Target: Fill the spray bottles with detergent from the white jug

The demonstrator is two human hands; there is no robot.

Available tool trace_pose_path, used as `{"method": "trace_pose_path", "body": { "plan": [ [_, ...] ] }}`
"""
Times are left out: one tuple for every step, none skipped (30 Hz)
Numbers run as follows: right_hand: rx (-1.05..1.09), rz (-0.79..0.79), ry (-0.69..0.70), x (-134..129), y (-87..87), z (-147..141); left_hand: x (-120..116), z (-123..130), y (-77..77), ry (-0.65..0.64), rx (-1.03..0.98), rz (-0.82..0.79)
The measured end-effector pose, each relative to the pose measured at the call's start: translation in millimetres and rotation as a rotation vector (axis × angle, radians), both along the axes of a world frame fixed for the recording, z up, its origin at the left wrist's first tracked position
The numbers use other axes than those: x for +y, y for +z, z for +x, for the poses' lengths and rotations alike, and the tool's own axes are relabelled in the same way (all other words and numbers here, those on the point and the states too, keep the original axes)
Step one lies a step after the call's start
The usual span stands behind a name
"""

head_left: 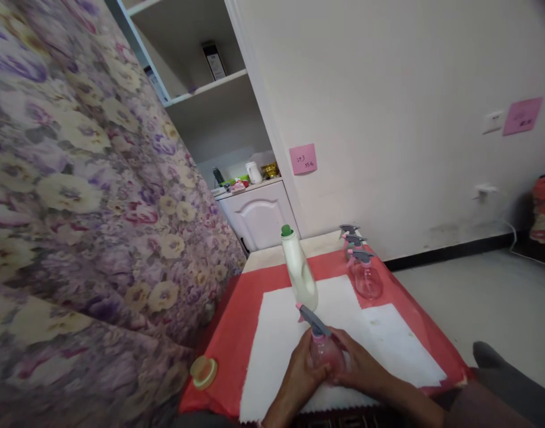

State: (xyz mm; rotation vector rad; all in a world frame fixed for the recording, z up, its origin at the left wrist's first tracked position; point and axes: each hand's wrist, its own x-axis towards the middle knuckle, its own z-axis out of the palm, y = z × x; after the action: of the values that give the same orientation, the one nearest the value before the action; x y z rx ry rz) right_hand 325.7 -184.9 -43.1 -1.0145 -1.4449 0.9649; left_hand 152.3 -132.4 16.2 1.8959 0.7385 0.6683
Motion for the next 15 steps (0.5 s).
{"method": "trace_pose_path", "body": {
  "plan": [
    [0.018, 0.001, 0.009, 0.4, -0.9, -0.3, 0.4, -1.2, -2.7, 0.012, 0.002, 0.002],
    [0.038, 0.005, 0.021, 0.7, -1.3, -0.4, 0.5, -2.2, -4.8, 0.029, 0.003, 0.007],
    [0.057, 0.013, 0.035, 1.0, -1.0, -0.5, 0.2, -2.8, -6.1, 0.055, 0.003, 0.016],
    [0.075, 0.023, 0.052, 1.2, 0.0, -0.6, -0.5, -3.1, -6.6, 0.089, -0.002, 0.027],
    [0.089, 0.034, 0.068, 1.4, 1.7, -0.9, -1.4, -2.9, -6.4, 0.126, -0.012, 0.036],
    [0.1, 0.045, 0.081, 1.6, 3.6, -1.3, -2.4, -2.1, -5.5, 0.156, -0.021, 0.042],
    [0.106, 0.059, 0.091, 1.9, 5.4, -1.8, -3.4, -1.0, -4.2, 0.177, -0.029, 0.045],
    [0.108, 0.075, 0.1, 2.4, 6.8, -2.4, -4.3, 0.4, -2.7, 0.188, -0.034, 0.044],
    [0.109, 0.088, 0.106, 3.1, 7.5, -2.9, -5.0, 2.1, -1.1, 0.19, -0.039, 0.04],
    [0.106, 0.095, 0.11, 4.0, 7.5, -3.4, -5.5, 3.8, 0.3, 0.188, -0.045, 0.032],
    [0.098, 0.097, 0.114, 5.1, 6.8, -3.7, -5.8, 5.5, 1.4, 0.189, -0.055, 0.02],
    [0.09, 0.097, 0.121, 6.2, 5.6, -3.8, -6.0, 7.2, 2.3, 0.19, -0.07, 0.005],
    [0.086, 0.099, 0.126, 7.3, 4.2, -3.9, -6.2, 8.7, 2.9, 0.19, -0.086, -0.01],
    [0.089, 0.102, 0.132, 8.3, 3.0, -3.9, -6.3, 10.0, 3.3, 0.188, -0.1, -0.022],
    [0.102, 0.106, 0.14, 9.2, 1.9, -4.0, -6.4, 11.0, 3.4, 0.184, -0.11, -0.028]
  ]
}}
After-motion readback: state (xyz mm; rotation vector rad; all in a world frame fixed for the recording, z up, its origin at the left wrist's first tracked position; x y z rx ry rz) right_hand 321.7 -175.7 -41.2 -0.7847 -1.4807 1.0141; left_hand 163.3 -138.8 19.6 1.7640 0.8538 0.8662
